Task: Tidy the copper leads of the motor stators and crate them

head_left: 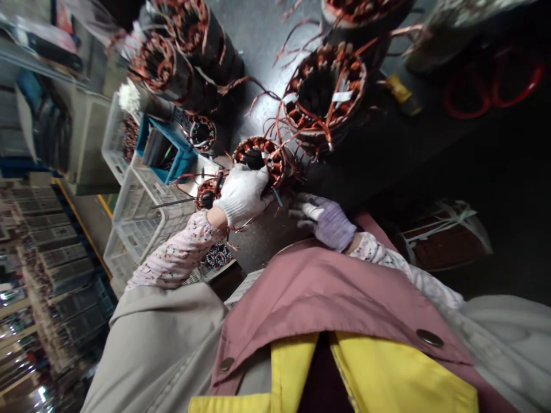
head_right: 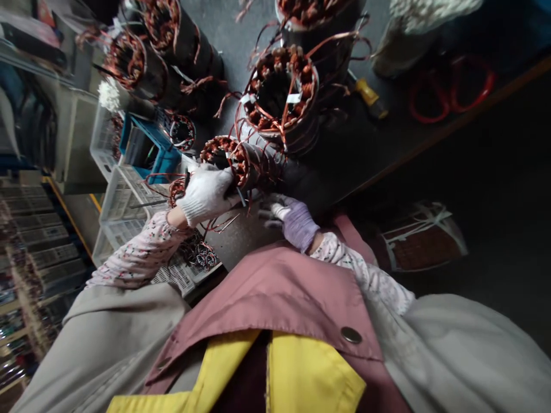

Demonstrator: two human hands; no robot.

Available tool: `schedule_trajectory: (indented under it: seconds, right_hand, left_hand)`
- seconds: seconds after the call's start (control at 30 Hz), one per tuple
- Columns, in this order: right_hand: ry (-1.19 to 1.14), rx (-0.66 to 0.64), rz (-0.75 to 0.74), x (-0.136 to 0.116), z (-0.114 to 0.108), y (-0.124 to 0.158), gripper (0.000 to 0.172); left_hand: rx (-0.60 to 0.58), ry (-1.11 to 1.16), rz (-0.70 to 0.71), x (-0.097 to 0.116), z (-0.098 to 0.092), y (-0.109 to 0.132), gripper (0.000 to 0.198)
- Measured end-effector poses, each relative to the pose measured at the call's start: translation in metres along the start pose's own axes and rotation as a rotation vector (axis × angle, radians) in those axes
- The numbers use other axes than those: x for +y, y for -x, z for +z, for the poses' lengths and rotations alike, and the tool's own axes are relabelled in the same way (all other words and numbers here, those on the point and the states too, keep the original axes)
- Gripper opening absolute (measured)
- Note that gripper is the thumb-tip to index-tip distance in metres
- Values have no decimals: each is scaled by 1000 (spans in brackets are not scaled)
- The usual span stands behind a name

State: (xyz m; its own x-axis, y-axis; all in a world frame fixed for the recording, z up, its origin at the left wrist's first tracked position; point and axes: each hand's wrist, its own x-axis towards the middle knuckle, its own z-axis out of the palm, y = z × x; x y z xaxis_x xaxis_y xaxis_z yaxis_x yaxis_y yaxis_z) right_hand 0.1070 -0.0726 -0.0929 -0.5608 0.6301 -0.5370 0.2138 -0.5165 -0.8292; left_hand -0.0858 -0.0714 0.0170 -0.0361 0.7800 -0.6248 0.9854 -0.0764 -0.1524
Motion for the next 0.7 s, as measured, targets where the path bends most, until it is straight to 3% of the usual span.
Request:
schedule_trajectory:
  seconds: [0.1, 0.27, 0.7]
  right_hand:
    - [-43, -140, 208, -14, 3, -2, 5]
    - [73, -214, 311, -34, -1, -7, 25]
    - [72, -230, 349, -38, 6, -11, 24]
  left_hand:
    - [17, 24, -3, 0, 0, 0, 50]
    - [16, 74, 4, 1, 1, 0, 50]
    - [83, 110, 39, 0, 10, -2, 46]
